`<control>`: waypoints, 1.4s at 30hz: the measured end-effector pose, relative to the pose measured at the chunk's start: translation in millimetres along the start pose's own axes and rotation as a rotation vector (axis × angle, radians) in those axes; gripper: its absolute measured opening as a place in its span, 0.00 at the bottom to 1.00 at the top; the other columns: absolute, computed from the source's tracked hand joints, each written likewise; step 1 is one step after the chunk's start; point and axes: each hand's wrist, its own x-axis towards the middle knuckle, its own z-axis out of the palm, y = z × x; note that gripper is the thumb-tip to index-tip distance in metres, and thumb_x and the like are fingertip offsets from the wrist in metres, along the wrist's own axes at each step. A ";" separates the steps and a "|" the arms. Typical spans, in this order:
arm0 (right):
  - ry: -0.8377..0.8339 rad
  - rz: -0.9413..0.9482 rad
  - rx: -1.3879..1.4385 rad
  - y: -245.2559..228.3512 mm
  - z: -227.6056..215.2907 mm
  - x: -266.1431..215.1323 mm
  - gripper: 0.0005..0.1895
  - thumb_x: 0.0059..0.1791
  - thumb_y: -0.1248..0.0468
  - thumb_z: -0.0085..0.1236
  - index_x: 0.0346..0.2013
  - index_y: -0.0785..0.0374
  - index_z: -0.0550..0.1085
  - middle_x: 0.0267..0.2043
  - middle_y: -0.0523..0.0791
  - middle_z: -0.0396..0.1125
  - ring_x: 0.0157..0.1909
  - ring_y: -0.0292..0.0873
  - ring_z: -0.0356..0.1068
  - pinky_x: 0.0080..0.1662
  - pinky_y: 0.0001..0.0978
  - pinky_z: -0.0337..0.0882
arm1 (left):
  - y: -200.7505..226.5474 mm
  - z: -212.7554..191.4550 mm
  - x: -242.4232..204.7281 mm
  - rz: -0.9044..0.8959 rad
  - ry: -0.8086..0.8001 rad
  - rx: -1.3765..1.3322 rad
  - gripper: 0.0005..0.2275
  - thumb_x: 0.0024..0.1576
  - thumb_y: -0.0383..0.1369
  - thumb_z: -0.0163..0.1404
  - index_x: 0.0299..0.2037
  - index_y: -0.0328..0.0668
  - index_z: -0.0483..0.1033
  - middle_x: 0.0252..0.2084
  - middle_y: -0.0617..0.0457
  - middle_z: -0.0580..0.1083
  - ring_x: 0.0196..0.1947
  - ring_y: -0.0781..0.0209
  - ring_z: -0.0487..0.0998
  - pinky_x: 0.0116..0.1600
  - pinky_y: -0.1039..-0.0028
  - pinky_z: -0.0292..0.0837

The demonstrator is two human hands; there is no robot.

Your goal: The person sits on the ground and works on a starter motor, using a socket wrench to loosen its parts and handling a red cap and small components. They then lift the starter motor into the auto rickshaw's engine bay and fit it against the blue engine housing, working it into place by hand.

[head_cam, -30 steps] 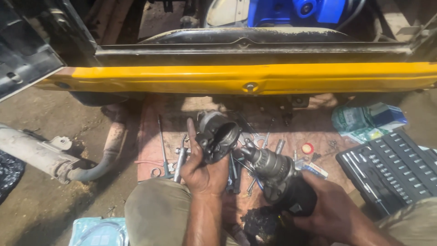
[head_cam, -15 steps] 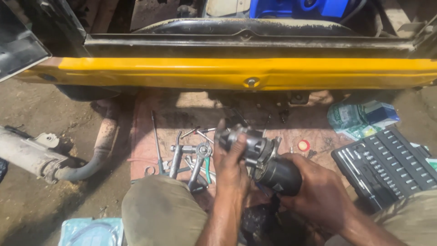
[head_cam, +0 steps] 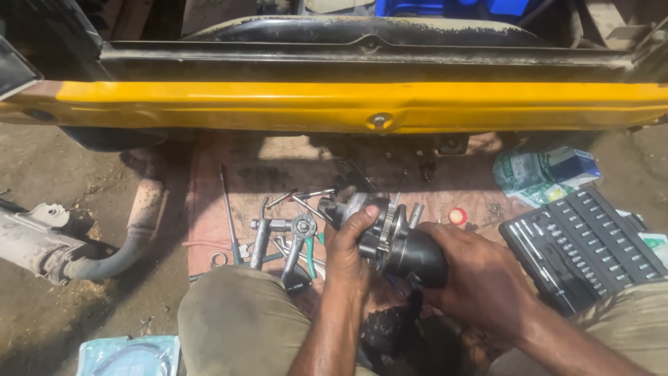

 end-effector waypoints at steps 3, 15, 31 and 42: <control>-0.114 0.136 0.092 5.5 5.6 -1.4 0.39 0.29 0.61 0.76 0.55 0.51 0.73 0.44 0.45 0.77 0.42 0.49 0.78 0.44 0.41 0.76 | -1.2 -2.4 2.6 0.013 -0.058 0.034 0.32 0.45 0.26 0.59 0.62 0.34 0.63 0.46 0.41 0.75 0.42 0.52 0.80 0.48 0.63 0.81; -0.033 0.115 0.041 24.8 25.3 -6.8 0.48 0.24 0.57 0.78 0.57 0.57 0.72 0.49 0.50 0.75 0.47 0.52 0.76 0.47 0.43 0.74 | -14.2 -7.9 14.2 0.035 0.016 0.193 0.29 0.45 0.27 0.63 0.59 0.34 0.66 0.43 0.45 0.75 0.42 0.55 0.80 0.47 0.67 0.80; -0.047 0.316 -0.004 12.4 34.7 -13.1 0.46 0.26 0.57 0.78 0.59 0.45 0.71 0.50 0.45 0.74 0.50 0.53 0.73 0.52 0.46 0.71 | -15.7 -19.0 13.0 0.092 -0.300 -0.068 0.30 0.39 0.24 0.61 0.56 0.40 0.68 0.48 0.39 0.76 0.51 0.47 0.79 0.57 0.58 0.79; -0.049 0.281 -0.025 8.3 28.5 -15.8 0.47 0.27 0.58 0.77 0.60 0.47 0.69 0.49 0.47 0.73 0.50 0.55 0.72 0.50 0.49 0.71 | -13.9 -24.3 16.2 0.055 -0.351 -0.121 0.29 0.39 0.22 0.61 0.55 0.40 0.69 0.49 0.39 0.76 0.50 0.46 0.78 0.57 0.57 0.78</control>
